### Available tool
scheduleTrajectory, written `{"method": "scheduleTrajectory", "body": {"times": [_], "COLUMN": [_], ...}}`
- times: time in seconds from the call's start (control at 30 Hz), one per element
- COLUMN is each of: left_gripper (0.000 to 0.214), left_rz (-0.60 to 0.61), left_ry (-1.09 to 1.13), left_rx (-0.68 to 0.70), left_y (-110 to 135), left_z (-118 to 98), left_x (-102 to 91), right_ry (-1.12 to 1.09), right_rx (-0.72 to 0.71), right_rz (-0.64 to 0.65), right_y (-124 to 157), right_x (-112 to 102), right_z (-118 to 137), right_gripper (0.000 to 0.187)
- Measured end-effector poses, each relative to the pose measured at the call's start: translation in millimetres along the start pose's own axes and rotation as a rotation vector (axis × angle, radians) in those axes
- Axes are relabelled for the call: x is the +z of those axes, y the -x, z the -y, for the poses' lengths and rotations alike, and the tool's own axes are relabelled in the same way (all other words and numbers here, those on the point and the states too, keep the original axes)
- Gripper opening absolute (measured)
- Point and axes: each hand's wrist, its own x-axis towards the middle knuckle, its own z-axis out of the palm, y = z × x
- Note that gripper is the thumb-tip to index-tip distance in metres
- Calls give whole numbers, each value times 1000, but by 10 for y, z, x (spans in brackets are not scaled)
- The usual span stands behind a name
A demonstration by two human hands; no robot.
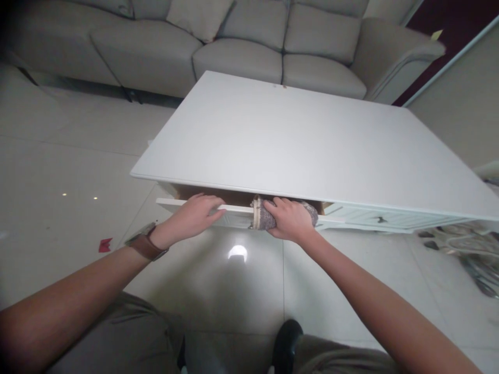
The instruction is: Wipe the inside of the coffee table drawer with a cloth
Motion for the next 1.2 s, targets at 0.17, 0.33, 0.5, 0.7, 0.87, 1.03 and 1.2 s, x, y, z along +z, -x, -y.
{"method": "scheduleTrajectory", "body": {"times": [0.17,0.33,0.5,0.7,0.87,1.03,1.2], "left_gripper": [29,32,37,40,44,44,44], "left_rz": [61,103,174,221,189,159,156], "left_ry": [-92,-97,-81,-29,68,213,175], "left_rx": [-16,10,-6,-26,-23,-10,-36], "left_y": [46,78,77,121,139,139,145], "left_z": [-57,-35,-65,-95,-18,39,-35], "left_x": [-26,-46,-88,-130,-107,-93,-116], "right_ry": [-7,-2,-15,-18,-14,0,-39], "right_rx": [9,24,17,-5,-68,-118,-82], "right_rz": [27,38,34,17,-39,-77,-71], "right_y": [4,21,64,129,166,212,217], "right_x": [-29,-30,-35,-24,35,96,59], "right_z": [5,22,44,72,30,-15,17], "right_gripper": [59,63,63,63,66,68,69]}}
